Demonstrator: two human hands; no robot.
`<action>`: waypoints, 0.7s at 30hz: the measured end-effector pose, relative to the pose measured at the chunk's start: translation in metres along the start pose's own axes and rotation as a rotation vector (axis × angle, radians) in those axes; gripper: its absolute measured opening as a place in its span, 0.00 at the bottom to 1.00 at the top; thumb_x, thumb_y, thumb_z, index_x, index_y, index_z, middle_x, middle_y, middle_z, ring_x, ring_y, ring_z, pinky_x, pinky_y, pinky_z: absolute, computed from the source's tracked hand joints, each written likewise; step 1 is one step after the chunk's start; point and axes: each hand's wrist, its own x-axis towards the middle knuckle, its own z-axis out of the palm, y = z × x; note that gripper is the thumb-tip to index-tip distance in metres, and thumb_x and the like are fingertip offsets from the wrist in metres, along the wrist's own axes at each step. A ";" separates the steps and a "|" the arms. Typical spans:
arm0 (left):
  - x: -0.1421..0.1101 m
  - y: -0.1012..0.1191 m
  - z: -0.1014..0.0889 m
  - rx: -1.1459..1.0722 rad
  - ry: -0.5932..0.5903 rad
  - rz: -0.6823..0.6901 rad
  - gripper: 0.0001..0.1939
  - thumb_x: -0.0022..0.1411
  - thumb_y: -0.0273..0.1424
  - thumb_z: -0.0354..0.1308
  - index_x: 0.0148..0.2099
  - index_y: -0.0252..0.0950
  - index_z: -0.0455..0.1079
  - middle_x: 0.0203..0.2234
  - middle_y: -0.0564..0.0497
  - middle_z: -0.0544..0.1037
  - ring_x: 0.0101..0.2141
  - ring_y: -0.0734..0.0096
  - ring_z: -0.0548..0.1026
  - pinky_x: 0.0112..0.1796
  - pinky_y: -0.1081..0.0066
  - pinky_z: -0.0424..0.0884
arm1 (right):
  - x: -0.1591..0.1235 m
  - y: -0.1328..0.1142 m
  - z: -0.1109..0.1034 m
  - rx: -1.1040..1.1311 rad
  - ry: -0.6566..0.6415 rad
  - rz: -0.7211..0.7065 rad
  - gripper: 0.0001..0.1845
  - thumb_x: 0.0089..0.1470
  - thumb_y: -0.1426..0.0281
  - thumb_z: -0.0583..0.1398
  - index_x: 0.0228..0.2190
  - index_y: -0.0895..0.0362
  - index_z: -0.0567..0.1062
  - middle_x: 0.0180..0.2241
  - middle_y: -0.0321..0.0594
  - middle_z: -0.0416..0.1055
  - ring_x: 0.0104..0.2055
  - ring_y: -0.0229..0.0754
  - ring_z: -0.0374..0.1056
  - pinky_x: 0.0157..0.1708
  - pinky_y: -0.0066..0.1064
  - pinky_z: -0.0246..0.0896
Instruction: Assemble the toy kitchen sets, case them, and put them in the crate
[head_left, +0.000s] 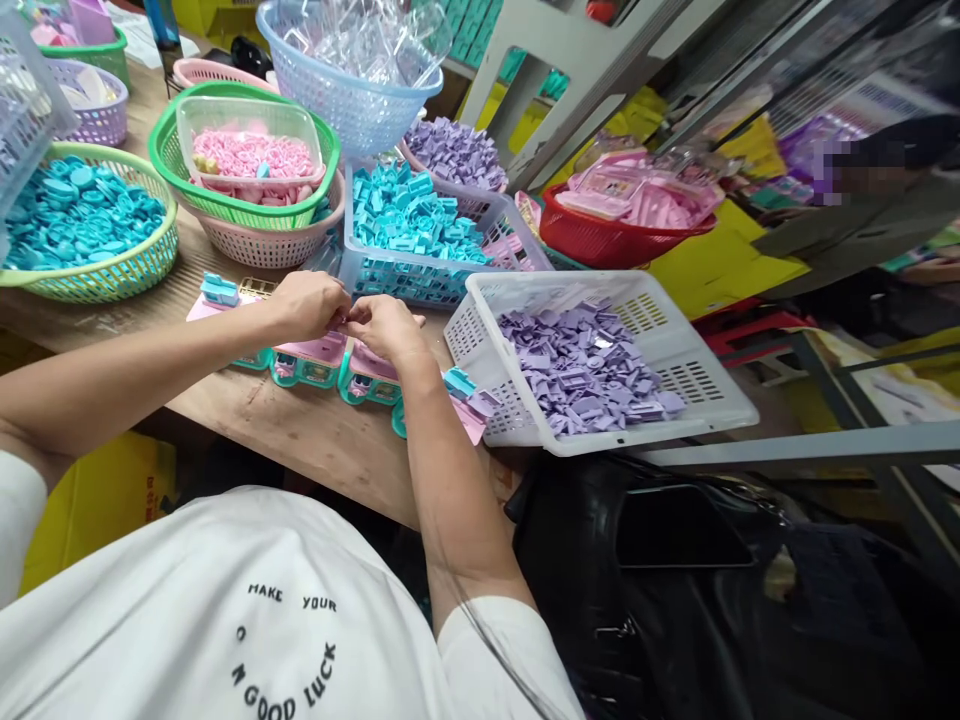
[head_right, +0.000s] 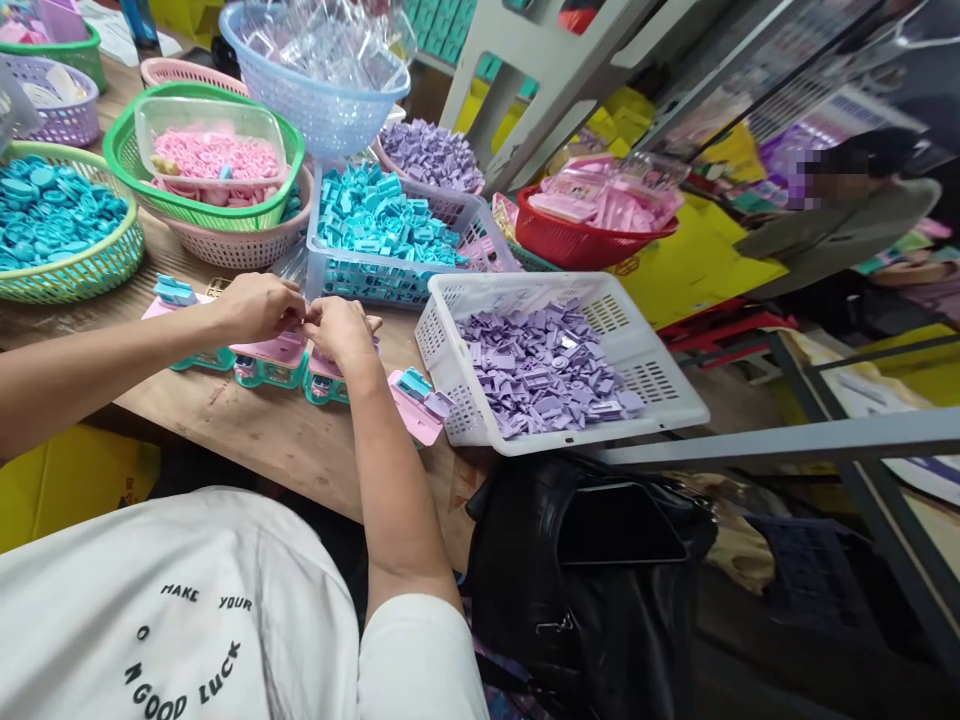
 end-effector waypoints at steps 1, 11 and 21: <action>-0.002 -0.004 -0.001 -0.119 0.060 -0.021 0.09 0.57 0.33 0.60 0.37 0.37 0.79 0.36 0.48 0.81 0.39 0.63 0.77 0.36 0.71 0.64 | -0.003 -0.003 0.000 0.025 0.036 -0.015 0.05 0.55 0.67 0.67 0.34 0.53 0.82 0.41 0.41 0.81 0.48 0.53 0.72 0.57 0.52 0.59; -0.048 -0.030 -0.034 -1.481 0.231 -0.326 0.38 0.62 0.66 0.49 0.48 0.34 0.72 0.35 0.42 0.79 0.39 0.61 0.78 0.38 0.67 0.73 | 0.000 -0.053 0.027 0.185 0.328 -0.571 0.12 0.59 0.69 0.65 0.46 0.51 0.79 0.47 0.43 0.75 0.53 0.49 0.68 0.58 0.41 0.62; -0.064 -0.048 -0.031 -1.714 0.281 -0.335 0.05 0.65 0.28 0.63 0.37 0.30 0.75 0.32 0.49 0.79 0.31 0.75 0.76 0.35 0.74 0.72 | 0.017 -0.081 0.035 0.255 0.215 -0.623 0.08 0.61 0.69 0.63 0.43 0.52 0.80 0.45 0.42 0.76 0.51 0.45 0.69 0.56 0.37 0.64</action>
